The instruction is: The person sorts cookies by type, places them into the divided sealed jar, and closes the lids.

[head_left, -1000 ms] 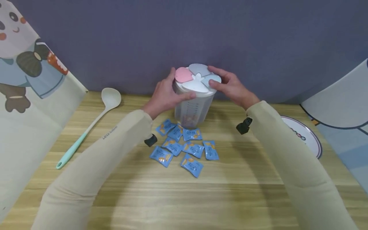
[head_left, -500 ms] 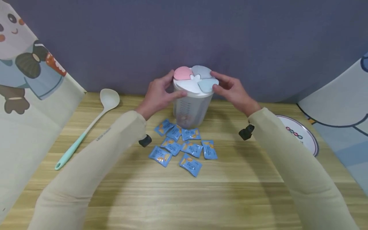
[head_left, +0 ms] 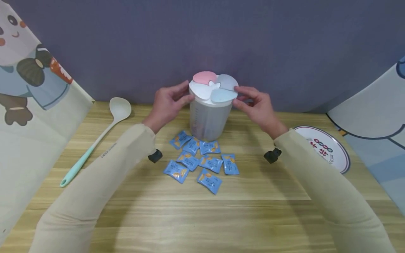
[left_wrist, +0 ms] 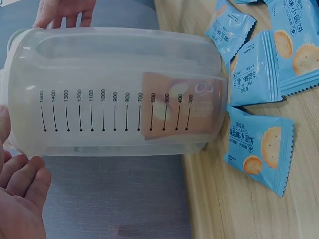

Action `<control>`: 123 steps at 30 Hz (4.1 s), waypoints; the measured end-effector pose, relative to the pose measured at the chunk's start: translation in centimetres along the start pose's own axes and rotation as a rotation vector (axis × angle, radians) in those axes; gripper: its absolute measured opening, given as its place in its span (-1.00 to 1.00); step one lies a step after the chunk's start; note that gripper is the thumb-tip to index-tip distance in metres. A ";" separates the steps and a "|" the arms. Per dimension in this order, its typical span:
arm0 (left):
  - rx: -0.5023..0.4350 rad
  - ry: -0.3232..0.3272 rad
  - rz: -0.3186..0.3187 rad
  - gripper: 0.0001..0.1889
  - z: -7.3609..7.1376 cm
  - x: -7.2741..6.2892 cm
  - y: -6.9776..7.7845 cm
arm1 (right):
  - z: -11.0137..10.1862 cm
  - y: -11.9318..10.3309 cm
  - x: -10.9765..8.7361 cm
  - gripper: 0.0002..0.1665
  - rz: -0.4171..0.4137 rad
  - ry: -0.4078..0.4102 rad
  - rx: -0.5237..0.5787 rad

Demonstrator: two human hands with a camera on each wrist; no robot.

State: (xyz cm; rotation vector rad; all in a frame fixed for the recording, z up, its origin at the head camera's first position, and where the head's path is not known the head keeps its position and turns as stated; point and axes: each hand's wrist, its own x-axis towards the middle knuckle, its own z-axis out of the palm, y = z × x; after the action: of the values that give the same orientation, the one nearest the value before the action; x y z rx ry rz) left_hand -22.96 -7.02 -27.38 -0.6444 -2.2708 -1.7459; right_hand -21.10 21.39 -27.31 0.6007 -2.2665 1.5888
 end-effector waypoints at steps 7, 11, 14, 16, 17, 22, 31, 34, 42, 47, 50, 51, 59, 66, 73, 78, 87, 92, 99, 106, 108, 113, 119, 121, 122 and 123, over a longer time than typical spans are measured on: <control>0.069 0.050 0.030 -0.59 0.0 -0.1 -0.3 | 1.4 -2.1 -1.5 -0.60 -0.039 0.089 -0.045; 0.091 0.070 0.073 -0.64 0.0 0.1 -0.5 | 2.3 -3.3 -2.3 -0.60 -0.073 0.125 -0.086; 0.111 0.077 0.095 -0.67 -0.1 0.2 -0.6 | 2.6 -3.4 -2.6 -0.60 -0.109 0.138 -0.103; 0.112 0.075 0.096 -0.67 -0.1 0.2 -0.7 | 2.6 -3.3 -2.5 -0.57 -0.153 0.144 -0.101; 0.114 0.074 0.096 -0.66 -0.2 0.2 -0.7 | 2.5 -3.2 -2.3 -0.54 -0.177 0.143 -0.099; 0.004 0.038 0.029 -0.48 -0.3 0.1 -0.7 | 1.3 -3.1 -1.1 -0.34 -0.165 0.044 -0.107; -0.066 -0.077 0.069 -0.34 0.6 -0.4 1.3 | 0.8 -3.1 -0.3 -0.39 -0.022 -0.093 -0.131; -0.066 -0.067 0.105 -0.44 0.6 -0.7 2.0 | 1.2 -3.1 -0.6 -0.41 -0.055 -0.044 -0.127; -0.066 -0.073 0.157 -0.57 0.7 -1.0 2.2 | 2.3 -3.5 -1.2 -0.42 -0.141 0.024 -0.147; -0.059 -0.071 0.143 -0.59 0.6 -1.1 2.1 | 2.4 -3.8 -1.3 -0.43 -0.174 0.032 -0.177; -0.035 -0.067 0.128 -0.61 0.5 -0.8 1.9 | 2.0 -4.0 -1.2 -0.43 -0.232 0.043 -0.216; -0.015 -0.059 0.136 -0.61 0.5 -0.6 1.7 | 1.9 -4.1 -1.1 -0.45 -0.262 0.042 -0.223; 0.261 -0.048 0.348 -0.66 0.5 2.1 0.2 | 0.9 -4.4 0.3 -0.62 -0.471 -0.147 -0.189; 0.272 0.017 0.392 -0.66 1.1 2.0 -0.4 | 1.3 -4.5 0.6 -0.72 -0.563 -0.163 -0.235; 0.258 0.104 0.443 -0.64 2.1 2.0 -1.2 | 1.3 -4.2 0.6 -0.71 -0.592 -0.102 -0.245; 0.190 0.157 0.421 -0.63 2.6 1.8 -1.5 | 1.5 -4.2 0.7 -0.74 -0.601 -0.093 -0.254; -0.051 0.224 0.297 -0.65 3.6 1.0 -0.9 | 1.8 -4.3 1.0 -0.88 -0.446 0.020 -0.183; -0.126 0.250 0.239 -0.63 3.4 0.1 1.2 | 2.1 -4.5 1.2 -0.91 -0.340 0.076 -0.147; -0.191 0.239 0.155 -0.62 3.1 0.9 0.5 | 2.3 -4.4 1.7 -0.86 -0.262 0.105 -0.091; -0.260 0.204 0.113 -0.63 2.4 2.1 -1.1 | 2.4 -4.6 2.1 -0.83 -0.184 0.116 -0.081; -0.259 0.198 0.098 -0.63 2.2 2.2 -1.1 | 2.5 -4.7 2.1 -0.83 -0.164 0.117 -0.076; -0.272 0.187 0.064 -0.64 1.9 2.3 -0.9 | 2.6 -4.3 2.4 -0.82 -0.143 0.130 -0.042; -0.292 0.188 -0.002 -0.63 1.7 2.3 -0.6 | 2.5 -2.0 3.0 -0.81 -0.165 0.154 -0.020; -0.296 0.189 -0.029 -0.62 1.6 2.1 0.2 | 2.5 -1.5 3.1 -0.80 -0.150 0.155 -0.029; -0.297 0.189 -0.036 -0.62 1.6 2.1 0.2 | 2.4 -1.5 3.1 -0.80 -0.143 0.156 -0.037; -0.302 0.190 -0.039 -0.62 1.6 2.1 0.2 | 2.4 -1.5 3.0 -0.80 -0.141 0.154 -0.041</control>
State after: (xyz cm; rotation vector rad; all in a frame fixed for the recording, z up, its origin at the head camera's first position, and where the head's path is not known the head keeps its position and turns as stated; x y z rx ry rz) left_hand -24.59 -4.98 -26.76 -0.4637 -1.9258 -2.0933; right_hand -22.95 18.20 -25.49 0.5917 -2.0921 1.4652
